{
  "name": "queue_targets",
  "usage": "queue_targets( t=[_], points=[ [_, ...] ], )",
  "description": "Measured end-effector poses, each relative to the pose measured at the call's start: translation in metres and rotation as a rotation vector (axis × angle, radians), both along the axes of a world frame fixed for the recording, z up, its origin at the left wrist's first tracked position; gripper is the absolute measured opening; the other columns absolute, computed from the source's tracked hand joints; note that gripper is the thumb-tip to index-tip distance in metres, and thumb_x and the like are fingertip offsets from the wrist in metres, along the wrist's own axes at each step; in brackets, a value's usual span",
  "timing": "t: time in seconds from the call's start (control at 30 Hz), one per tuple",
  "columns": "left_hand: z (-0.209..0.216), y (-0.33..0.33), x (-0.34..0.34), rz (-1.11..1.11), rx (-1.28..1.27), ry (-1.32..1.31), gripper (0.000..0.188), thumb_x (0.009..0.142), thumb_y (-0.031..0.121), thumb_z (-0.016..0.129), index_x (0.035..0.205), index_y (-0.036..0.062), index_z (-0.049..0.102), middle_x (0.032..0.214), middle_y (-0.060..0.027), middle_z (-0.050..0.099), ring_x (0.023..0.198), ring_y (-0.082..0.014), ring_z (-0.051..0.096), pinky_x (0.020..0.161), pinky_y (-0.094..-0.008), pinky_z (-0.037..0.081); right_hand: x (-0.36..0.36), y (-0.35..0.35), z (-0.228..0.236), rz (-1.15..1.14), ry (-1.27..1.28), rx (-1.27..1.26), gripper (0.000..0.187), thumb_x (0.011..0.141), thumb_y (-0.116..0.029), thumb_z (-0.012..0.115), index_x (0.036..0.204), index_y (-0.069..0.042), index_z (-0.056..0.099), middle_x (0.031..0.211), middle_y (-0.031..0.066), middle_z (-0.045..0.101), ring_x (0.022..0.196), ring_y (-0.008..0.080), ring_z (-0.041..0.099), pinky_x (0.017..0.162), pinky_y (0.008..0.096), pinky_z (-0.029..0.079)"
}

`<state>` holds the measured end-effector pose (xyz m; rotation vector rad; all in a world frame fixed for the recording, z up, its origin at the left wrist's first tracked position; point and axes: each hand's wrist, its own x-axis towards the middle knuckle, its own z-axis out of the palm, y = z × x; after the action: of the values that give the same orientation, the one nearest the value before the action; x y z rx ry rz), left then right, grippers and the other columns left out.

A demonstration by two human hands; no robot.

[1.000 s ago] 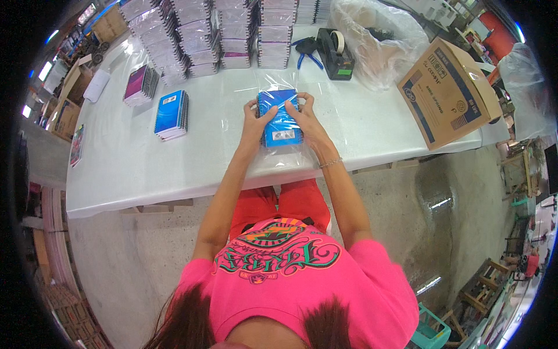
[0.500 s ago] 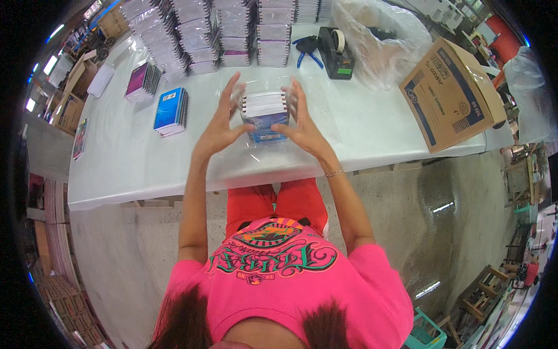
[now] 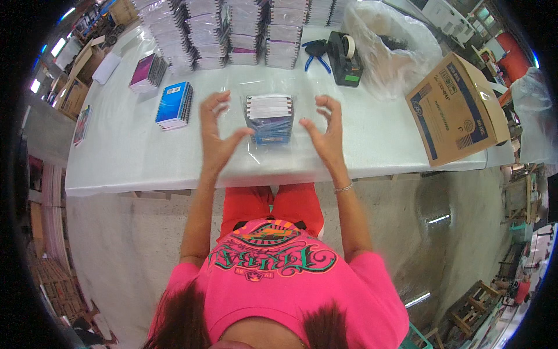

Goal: The person places stacks of spiral-bound notebooks into clear plastic bags, folds the bag edges, and seals them with tape. The person repeats this process for multiple stacks, moving each sealed package aside after completion.

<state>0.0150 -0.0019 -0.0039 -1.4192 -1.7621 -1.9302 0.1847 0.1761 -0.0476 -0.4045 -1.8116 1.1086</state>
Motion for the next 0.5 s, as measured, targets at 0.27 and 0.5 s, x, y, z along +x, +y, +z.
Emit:
queue_targets(
  t=[0.27,0.5],
  points=[
    [-0.044,0.034,0.009,0.050,-0.024,-0.029,0.067,0.060,0.019,0.089,0.120,0.0105,0.059,0.116,-0.0101,0.053,0.111,-0.0269,0.050,0.093,-0.0382,0.043,-0.020,-0.018,-0.019,0.207,-0.100,0.029,0.077,0.076,-0.021,0.081,0.141,-0.011,0.041,0.145,0.0110,0.036,0.132,0.0270,0.039,0.106,0.0401,0.038],
    [-0.020,0.029,-0.007,0.003,-0.156,0.190,0.022,0.069,0.013,0.082,0.088,0.0090,0.074,0.095,-0.0043,0.062,0.097,-0.0227,0.055,0.083,-0.0350,0.046,-0.038,-0.011,0.001,0.223,-0.059,0.038,0.033,0.080,-0.020,0.075,0.109,-0.007,0.067,0.130,0.0171,0.051,0.120,0.0297,0.050,0.102,0.0386,0.039]
  ],
)
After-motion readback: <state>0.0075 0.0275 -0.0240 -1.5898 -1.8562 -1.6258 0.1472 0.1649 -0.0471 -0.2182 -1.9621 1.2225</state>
